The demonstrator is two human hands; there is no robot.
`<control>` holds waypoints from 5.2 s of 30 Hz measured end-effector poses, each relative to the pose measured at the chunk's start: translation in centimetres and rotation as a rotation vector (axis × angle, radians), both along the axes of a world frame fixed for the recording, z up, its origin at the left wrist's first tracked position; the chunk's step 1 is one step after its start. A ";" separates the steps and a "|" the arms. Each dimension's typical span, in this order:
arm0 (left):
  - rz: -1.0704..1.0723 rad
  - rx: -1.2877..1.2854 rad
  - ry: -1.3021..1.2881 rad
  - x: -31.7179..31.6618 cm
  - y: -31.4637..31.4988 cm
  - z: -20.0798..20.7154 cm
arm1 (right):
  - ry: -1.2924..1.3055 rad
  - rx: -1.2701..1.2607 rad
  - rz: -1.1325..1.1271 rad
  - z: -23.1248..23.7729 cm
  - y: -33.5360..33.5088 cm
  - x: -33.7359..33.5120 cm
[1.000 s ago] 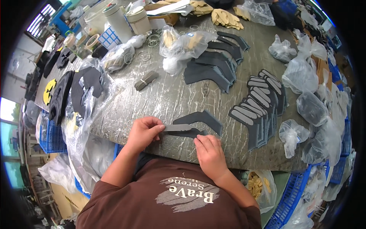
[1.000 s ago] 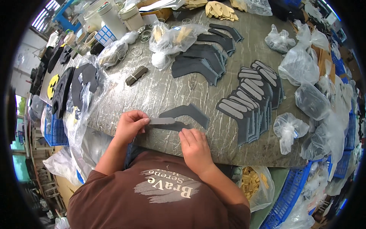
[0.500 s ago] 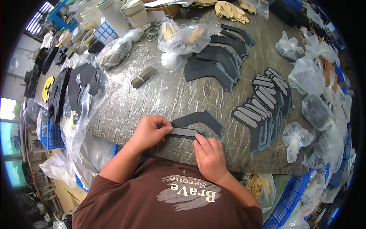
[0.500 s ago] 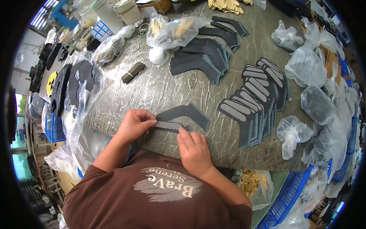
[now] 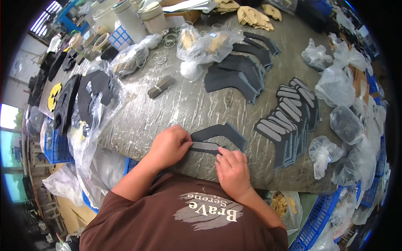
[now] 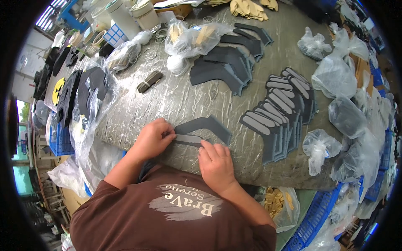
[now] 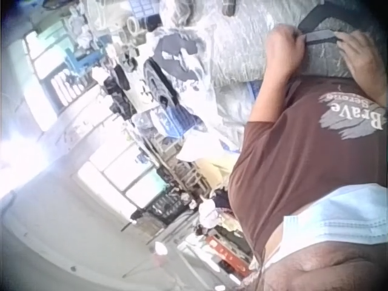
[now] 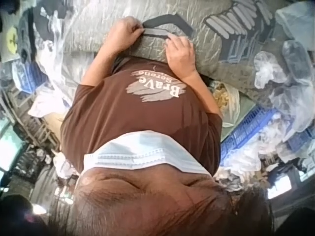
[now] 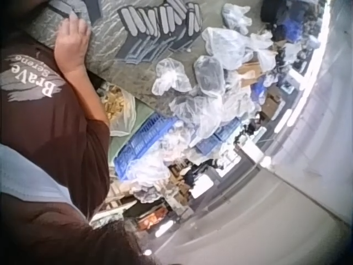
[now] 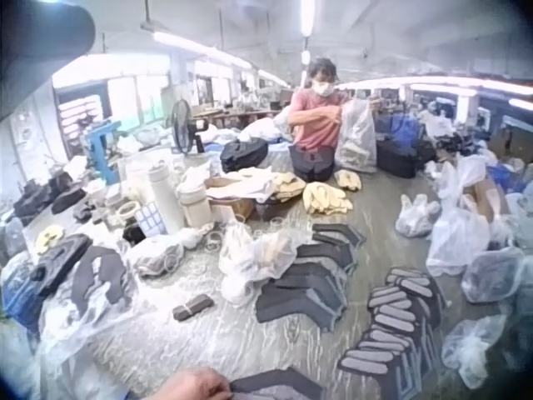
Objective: Sort and arrange precut shoe upper components on a production table.
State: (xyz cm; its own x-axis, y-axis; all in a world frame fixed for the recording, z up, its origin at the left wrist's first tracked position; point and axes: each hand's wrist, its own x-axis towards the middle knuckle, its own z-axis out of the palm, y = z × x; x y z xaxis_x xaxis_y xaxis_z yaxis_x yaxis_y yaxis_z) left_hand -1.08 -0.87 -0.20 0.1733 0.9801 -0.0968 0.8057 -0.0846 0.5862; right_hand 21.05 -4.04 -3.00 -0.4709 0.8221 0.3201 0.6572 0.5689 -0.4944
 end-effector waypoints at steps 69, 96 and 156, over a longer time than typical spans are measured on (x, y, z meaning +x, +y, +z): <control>-0.421 0.136 0.164 14.5 33.6 2.3 | -0.049 0.020 -0.381 0.6 7.7 9.5; 0.323 0.723 0.237 -7.2 10.3 -3.6 | -0.482 -0.217 -0.349 0.6 16.1 -3.7; 0.113 -0.455 -1.417 1.2 -0.1 -0.2 | 0.143 -0.087 -0.031 1.8 1.3 -1.7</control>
State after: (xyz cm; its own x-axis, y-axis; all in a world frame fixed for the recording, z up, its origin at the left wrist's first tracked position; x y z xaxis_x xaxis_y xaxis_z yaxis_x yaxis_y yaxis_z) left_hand 0.14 -1.01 -0.43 0.3093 0.9274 -0.2101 -0.4517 0.3378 0.8258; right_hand 19.33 -2.74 -1.21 -0.3998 0.8629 0.3092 0.5927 0.5007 -0.6308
